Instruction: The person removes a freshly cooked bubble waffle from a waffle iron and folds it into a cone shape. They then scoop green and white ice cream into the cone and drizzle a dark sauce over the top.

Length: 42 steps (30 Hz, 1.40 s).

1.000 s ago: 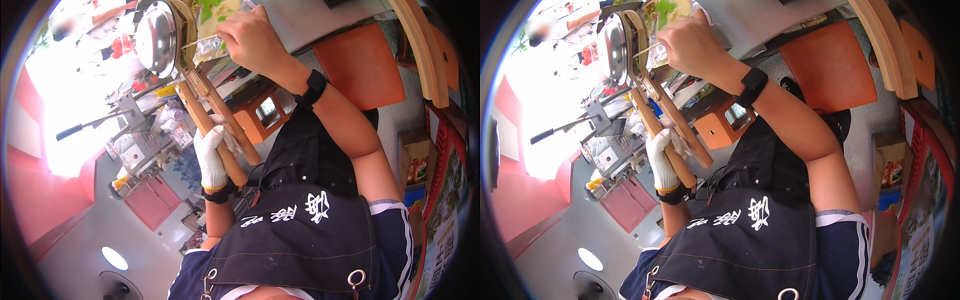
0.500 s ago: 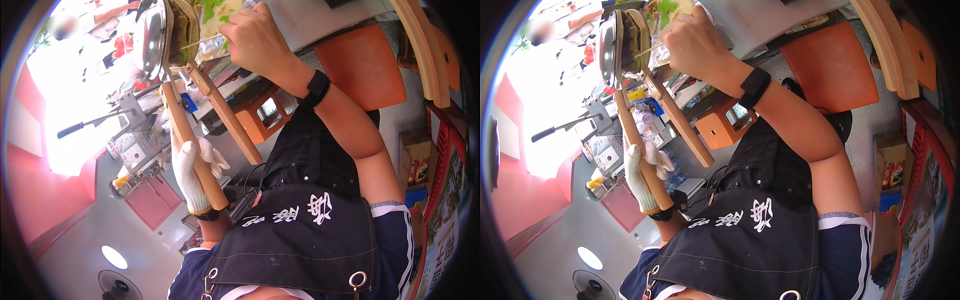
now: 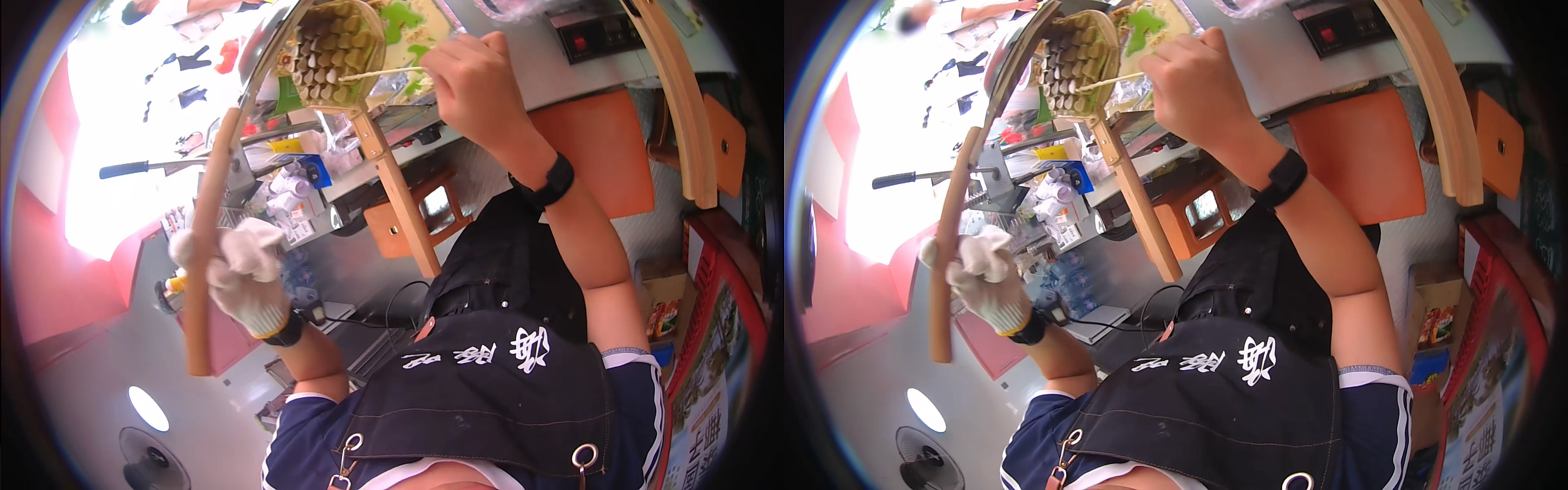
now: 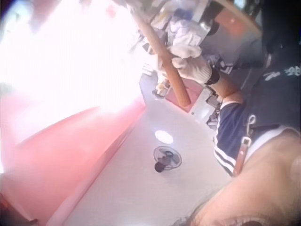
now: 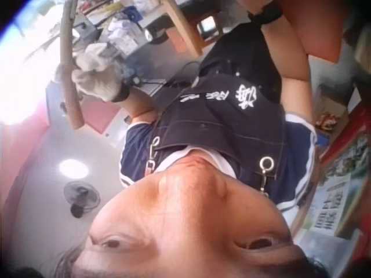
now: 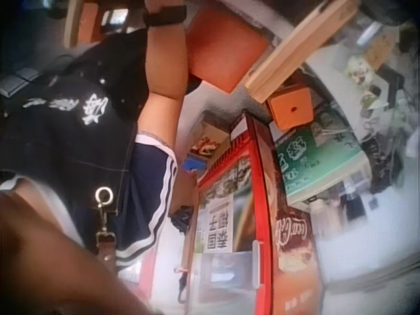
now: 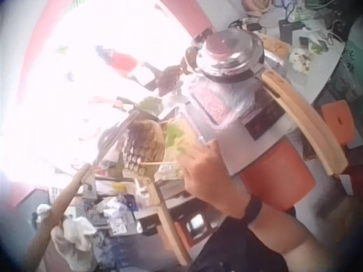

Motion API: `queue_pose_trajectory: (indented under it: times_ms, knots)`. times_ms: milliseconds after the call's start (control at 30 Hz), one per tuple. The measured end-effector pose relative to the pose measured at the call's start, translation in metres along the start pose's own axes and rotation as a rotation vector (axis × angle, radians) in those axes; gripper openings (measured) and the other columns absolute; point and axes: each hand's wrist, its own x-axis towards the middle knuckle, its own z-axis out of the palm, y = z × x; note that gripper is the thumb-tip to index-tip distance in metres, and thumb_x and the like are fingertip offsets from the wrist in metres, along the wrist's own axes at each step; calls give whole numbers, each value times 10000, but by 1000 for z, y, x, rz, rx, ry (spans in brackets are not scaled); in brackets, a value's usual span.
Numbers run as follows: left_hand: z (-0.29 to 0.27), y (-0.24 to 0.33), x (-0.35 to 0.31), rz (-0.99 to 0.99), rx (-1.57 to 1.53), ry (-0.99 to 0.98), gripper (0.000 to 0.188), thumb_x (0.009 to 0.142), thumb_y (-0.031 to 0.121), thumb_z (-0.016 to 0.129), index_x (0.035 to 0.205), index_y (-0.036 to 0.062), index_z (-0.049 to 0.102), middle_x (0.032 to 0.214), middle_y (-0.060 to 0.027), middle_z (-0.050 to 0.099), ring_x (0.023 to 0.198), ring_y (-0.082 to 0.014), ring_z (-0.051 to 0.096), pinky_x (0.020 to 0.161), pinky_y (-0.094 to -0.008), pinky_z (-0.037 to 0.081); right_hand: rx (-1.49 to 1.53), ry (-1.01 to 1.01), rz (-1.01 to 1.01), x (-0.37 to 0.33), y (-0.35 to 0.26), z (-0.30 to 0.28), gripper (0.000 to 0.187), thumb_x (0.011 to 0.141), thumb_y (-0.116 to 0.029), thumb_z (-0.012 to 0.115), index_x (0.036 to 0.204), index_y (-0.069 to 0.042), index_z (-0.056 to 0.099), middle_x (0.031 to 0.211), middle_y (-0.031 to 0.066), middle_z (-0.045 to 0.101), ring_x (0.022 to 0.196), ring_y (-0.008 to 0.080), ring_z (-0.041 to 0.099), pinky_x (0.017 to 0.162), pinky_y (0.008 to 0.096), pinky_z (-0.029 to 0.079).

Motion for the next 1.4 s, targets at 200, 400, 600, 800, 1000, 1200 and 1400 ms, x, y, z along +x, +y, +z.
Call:
queue_pose_trajectory:
  times_ms: [200,400,600,800,1000,1200,1400]
  knots:
    - [-19,76,117,305,810,275,485,982,234,635,1294,-120,526,907,-101,619,799,-127,609,909,-303,541,12,10,20,28,-5,5,46,840,-76,641,820,-98,676,787,44,674,800,232,620,778,382,354]
    - [-63,97,262,482,1319,24,453,994,228,587,1314,-87,527,1279,-166,585,1217,-249,560,1134,-368,384,-9,-72,170,36,-4,-3,48,889,-101,624,875,-88,668,825,81,685,818,266,638,751,394,350]
    - [-90,56,368,368,1663,-42,526,969,308,595,1325,-73,523,1283,-177,578,1208,-275,552,1118,-393,371,-108,-184,318,51,14,-23,47,933,-130,601,950,-99,631,816,80,678,808,284,642,776,391,362]
    - [-94,40,394,411,1763,-59,599,945,389,602,1335,-59,519,1286,-187,571,1199,-302,544,1103,-418,358,-171,-264,323,72,2,-18,23,944,-130,587,945,-107,589,801,71,665,796,285,638,789,410,343]
    - [-35,25,321,690,1585,-220,673,920,469,609,1346,-44,515,1290,-198,564,1190,-328,536,1087,-443,345,-289,-292,225,79,11,-11,16,935,-101,577,949,-100,585,804,86,672,813,295,644,788,419,346]
    - [-33,-98,191,297,1360,-739,867,798,592,651,1368,-36,474,1336,-215,501,1230,-352,454,1053,-447,345,-264,-344,218,80,4,-8,27,944,-103,561,952,-87,582,803,97,680,806,313,645,815,420,358]
    - [-36,-153,175,420,1352,-618,933,774,621,651,1392,-48,449,1398,-192,452,1278,-346,411,1128,-445,265,-203,-405,347,82,12,-5,92,950,-137,579,920,-54,603,741,128,663,726,326,629,787,422,398]
